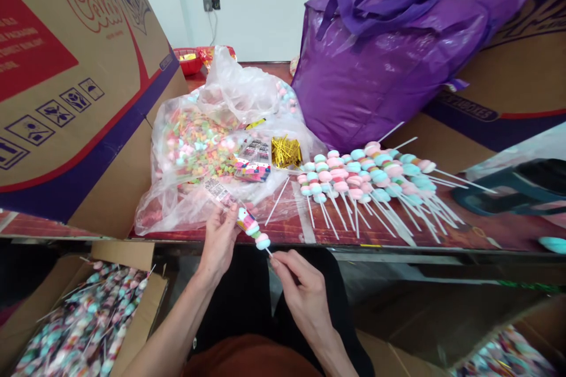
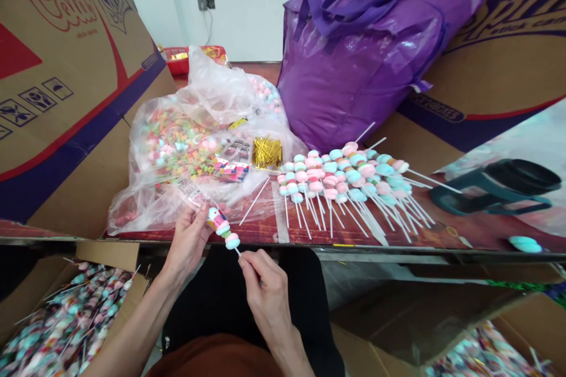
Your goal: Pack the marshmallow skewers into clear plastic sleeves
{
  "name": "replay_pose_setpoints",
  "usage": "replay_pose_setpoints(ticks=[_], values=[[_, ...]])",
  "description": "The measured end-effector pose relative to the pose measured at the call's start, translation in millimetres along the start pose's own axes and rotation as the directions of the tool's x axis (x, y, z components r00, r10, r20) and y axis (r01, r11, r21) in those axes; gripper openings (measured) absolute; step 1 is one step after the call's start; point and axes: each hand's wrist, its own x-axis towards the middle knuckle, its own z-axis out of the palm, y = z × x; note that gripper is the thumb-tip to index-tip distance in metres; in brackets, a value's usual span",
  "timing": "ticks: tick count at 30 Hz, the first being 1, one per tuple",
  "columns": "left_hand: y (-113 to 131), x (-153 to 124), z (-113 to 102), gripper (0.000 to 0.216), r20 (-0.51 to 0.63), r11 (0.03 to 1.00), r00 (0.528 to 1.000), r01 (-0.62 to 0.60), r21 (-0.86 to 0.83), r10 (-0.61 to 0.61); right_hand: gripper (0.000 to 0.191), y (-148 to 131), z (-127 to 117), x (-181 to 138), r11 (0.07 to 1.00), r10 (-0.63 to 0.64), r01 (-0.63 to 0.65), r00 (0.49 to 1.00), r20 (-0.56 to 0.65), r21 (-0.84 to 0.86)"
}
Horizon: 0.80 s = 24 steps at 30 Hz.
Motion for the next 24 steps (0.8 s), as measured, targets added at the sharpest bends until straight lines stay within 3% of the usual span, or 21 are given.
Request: replay_pose_setpoints(ticks=[3,8,15,21,24], values=[[-2.4,-0.8,-0.9,0.037,0.022,0.999,0.999,0.028,-0.033,-0.027,0.021,-5.0,3.1,-1.2,0.985,0.144,-0.15,0.987,0.076,0.081],[1.5,2.1,-7.8,0.037,0.05,0.998,0.997,0.055,-0.037,-0.053,0.029,-6.6,2.6,-5.1,0.849,0.394,-0.447,0.891,0.225,0.282],[-5.0,-4.2,-3.8,0.037,0.075,0.994,0.992,0.108,-0.02,-0.106,0.03,-6.4,19.9,1.3,0.801,0.418,-0.44,0.897,0.146,0.406],[-1.6,-2.0,-11.3,0.038,0.099,0.983,0.982,0.169,-0.075,-0.161,0.031,-10.5,23.9,3.9,0.518,0.492,-0.596,0.795,0.356,0.614],[-3.5,-2.7,-12.1,0.036,0.091,0.982,0.981,0.178,-0.063,-0.172,0.031,-8.9,25.9,2.1,0.491,0.483,-0.602,0.79,0.379,0.63]])
